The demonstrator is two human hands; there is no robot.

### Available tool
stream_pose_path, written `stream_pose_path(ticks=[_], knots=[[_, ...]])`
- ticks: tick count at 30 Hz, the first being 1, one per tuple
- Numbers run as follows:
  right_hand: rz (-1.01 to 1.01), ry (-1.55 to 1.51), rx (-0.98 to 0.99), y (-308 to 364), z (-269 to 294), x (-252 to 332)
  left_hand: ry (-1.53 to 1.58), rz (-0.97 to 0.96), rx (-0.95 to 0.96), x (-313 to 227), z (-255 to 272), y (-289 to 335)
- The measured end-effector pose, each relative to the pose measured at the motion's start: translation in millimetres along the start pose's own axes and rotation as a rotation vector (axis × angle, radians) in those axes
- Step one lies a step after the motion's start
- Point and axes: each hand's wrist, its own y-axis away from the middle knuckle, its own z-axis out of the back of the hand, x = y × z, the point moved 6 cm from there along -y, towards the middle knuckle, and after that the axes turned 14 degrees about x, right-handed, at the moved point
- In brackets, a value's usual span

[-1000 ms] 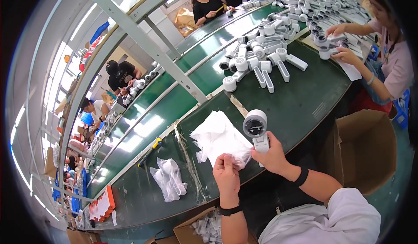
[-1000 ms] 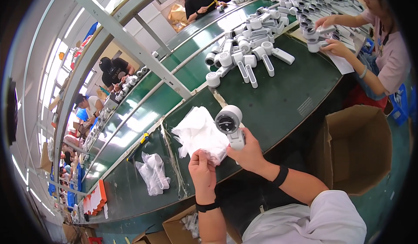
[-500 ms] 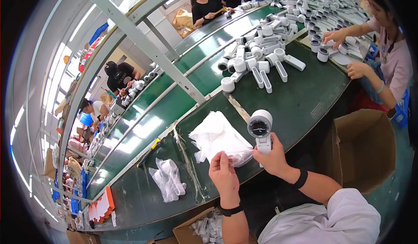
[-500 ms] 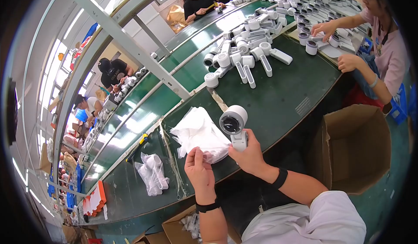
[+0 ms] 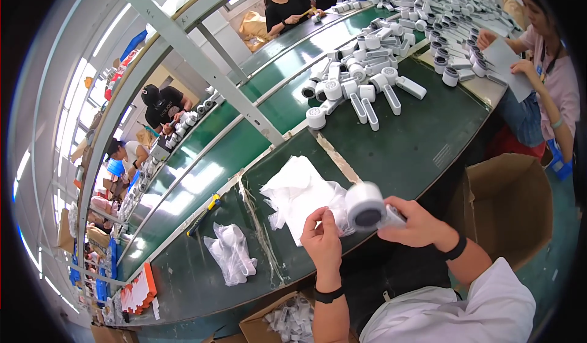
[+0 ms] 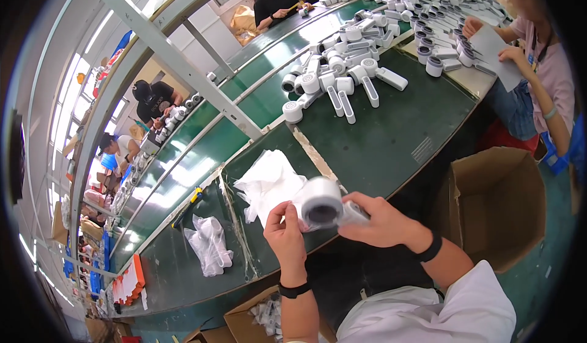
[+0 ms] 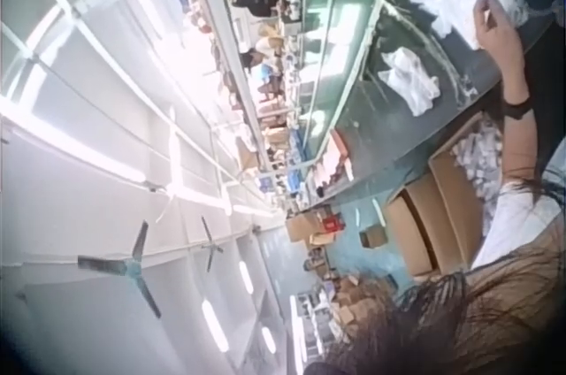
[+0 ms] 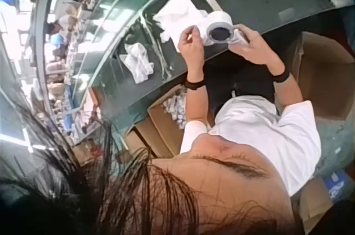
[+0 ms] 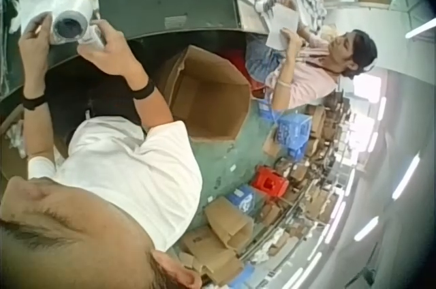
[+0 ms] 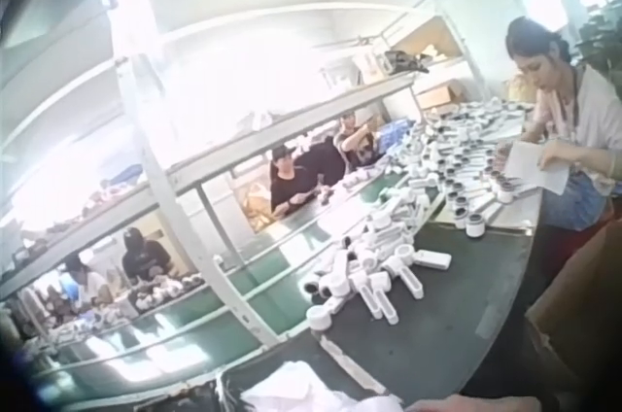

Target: The person picks up a handheld fan, slides it into a plastic bag by hand, and places the bagged fan into a cardboard box. This process is repeated for several fans.

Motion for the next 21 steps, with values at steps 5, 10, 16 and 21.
stream_pose_path(ticks=[5,10,16,21], knots=[[-0.119,0.056,0.442,5,-4,4,-0.055,0.027,0.055,-5,-7,-2],[-0.357,0.142,0.585,-14,-6,-12,-0.107,0.049,0.165,-3,-1,-2],[-0.333,0.099,0.528,-25,-18,-23,-0.413,-0.133,0.248,-22,-1,5],[-0.300,-0.286,0.248,-28,-36,-33,-0.702,-0.358,0.262,-29,-23,19]])
